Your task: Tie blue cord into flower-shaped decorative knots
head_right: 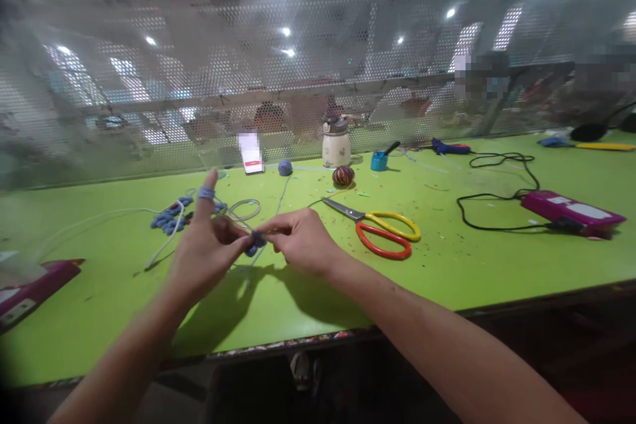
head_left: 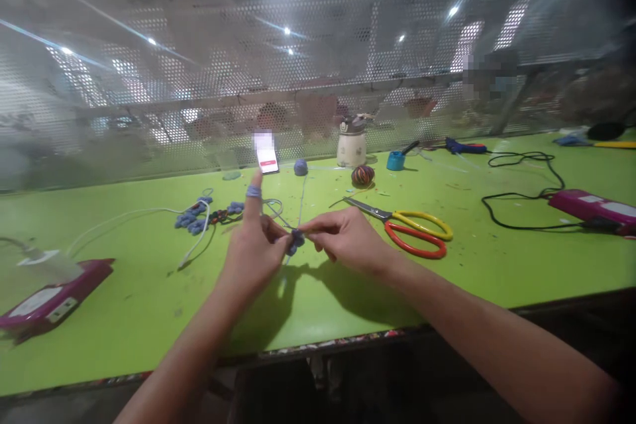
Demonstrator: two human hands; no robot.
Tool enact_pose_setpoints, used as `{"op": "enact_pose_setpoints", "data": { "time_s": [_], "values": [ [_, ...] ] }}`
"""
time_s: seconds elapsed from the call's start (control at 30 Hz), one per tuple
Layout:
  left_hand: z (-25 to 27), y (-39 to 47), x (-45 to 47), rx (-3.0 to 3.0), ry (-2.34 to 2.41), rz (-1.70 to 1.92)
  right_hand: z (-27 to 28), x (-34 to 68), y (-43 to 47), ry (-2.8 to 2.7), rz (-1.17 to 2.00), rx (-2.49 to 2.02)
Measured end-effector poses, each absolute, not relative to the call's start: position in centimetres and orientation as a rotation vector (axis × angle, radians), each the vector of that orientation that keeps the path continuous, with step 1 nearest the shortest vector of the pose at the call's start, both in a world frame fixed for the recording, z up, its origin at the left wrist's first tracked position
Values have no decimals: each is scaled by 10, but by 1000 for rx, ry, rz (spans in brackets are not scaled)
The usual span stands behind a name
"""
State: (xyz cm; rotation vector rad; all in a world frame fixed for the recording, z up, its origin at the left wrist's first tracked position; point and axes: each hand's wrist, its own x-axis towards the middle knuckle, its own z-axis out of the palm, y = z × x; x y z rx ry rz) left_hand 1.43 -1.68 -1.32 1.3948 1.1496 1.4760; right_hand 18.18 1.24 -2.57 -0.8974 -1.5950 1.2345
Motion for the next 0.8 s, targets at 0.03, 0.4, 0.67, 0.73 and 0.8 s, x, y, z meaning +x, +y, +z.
{"op": "enact_pose_setpoints", "data": {
  "time_s": [0.03,0.4,0.67,0.73,0.8],
  "values": [
    [-15,-18,17,1530,1234,1476,-26,182,14,-1568,1238,-927],
    [-20,-16,34,1653,1164,1704,-30,179,21,-1116,1494,-696],
    [-9,-8,19,1135,855,1417,-27,179,14,-1090,1478,-621],
    [-9,-8,18,1084,824,1381,-27,179,14,-1114,1460,-617],
    [-9,-7,16,1023,784,1324,-27,180,13,-1153,1434,-585]
  ]
}}
